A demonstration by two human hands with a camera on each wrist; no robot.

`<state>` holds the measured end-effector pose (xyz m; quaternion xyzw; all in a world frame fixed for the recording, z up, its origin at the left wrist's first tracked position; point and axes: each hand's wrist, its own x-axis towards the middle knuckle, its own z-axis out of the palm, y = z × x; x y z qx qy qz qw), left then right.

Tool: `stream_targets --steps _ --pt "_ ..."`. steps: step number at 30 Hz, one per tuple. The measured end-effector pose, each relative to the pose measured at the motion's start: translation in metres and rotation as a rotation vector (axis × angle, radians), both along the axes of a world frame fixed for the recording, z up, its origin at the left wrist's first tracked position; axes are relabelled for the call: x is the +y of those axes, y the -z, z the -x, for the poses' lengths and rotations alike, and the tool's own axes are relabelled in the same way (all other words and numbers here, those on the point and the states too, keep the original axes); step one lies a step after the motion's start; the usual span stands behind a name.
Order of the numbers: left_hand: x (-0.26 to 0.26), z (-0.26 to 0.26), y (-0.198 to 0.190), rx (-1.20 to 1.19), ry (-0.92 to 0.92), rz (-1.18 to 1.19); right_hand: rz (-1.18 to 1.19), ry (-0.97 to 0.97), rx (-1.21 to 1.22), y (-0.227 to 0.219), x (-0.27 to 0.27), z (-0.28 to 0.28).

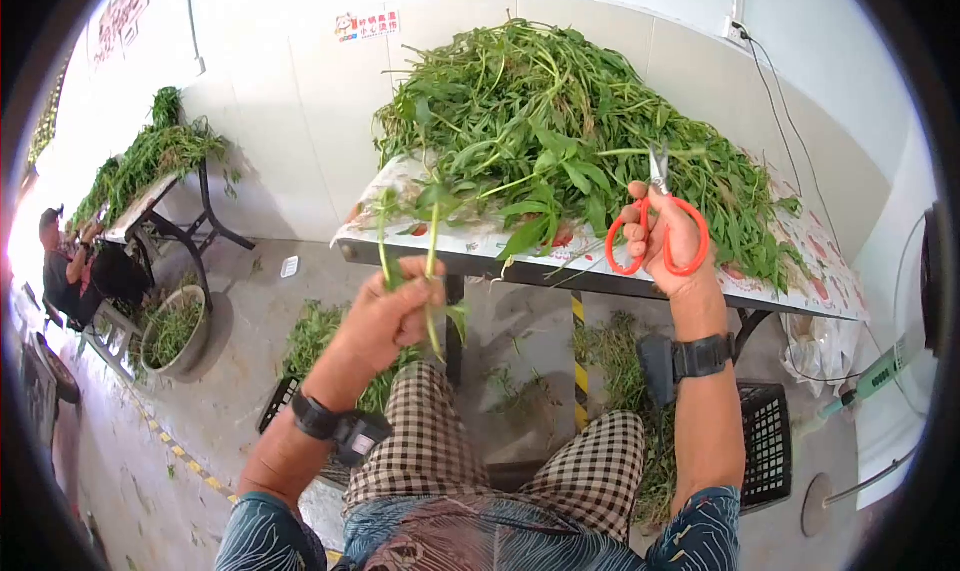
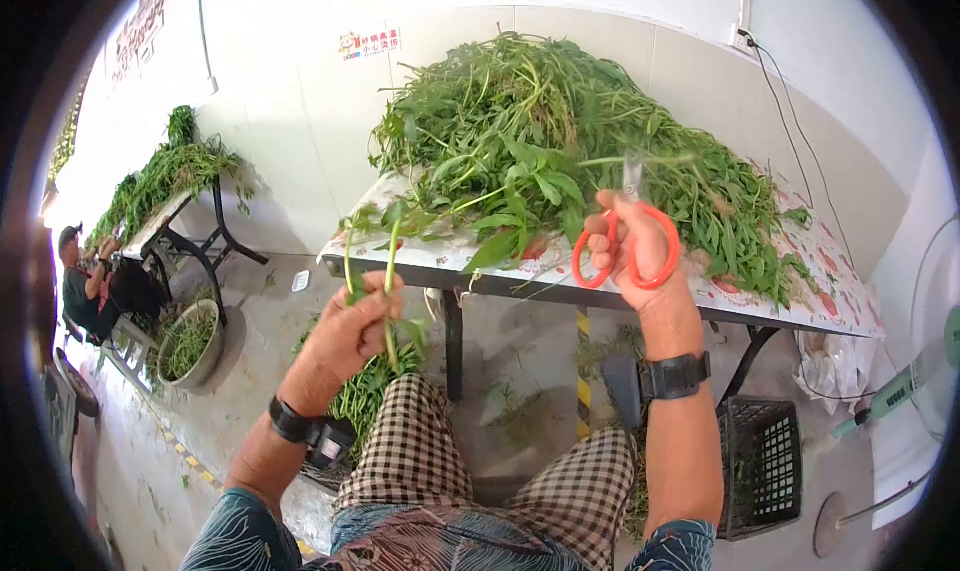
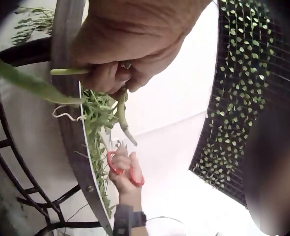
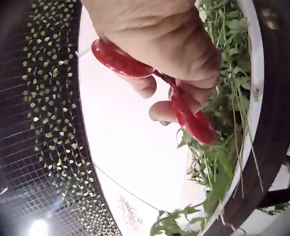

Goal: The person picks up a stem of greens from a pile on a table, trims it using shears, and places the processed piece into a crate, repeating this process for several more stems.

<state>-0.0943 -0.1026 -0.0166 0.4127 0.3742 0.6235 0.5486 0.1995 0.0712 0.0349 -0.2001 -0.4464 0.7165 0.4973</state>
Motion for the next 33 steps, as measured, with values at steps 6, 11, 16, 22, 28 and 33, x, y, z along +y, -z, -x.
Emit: stream_targets --steps 6,11,16,22,28,33 --pt "-0.013 -0.064 0.026 0.198 -0.126 -0.028 -0.101 -0.097 -0.317 0.000 -0.038 0.058" --pt "-0.017 -0.089 0.038 0.277 -0.097 -0.045 -0.260 -0.227 -0.505 0.012 -0.039 0.104" --pt "-0.029 -0.086 0.043 0.504 -0.047 -0.178 -0.067 -0.229 -0.183 -0.009 -0.021 0.130" --pt "-0.034 -0.069 0.058 0.426 -0.081 -0.046 -0.219 -0.112 0.056 -0.047 0.016 0.130" --pt "-0.012 -0.069 0.061 0.217 -0.144 -0.063 -0.825 0.156 -0.202 -0.084 0.002 0.157" --pt "-0.004 -0.071 0.064 -0.088 -0.092 0.021 -0.974 0.056 -0.640 -0.096 0.025 0.168"
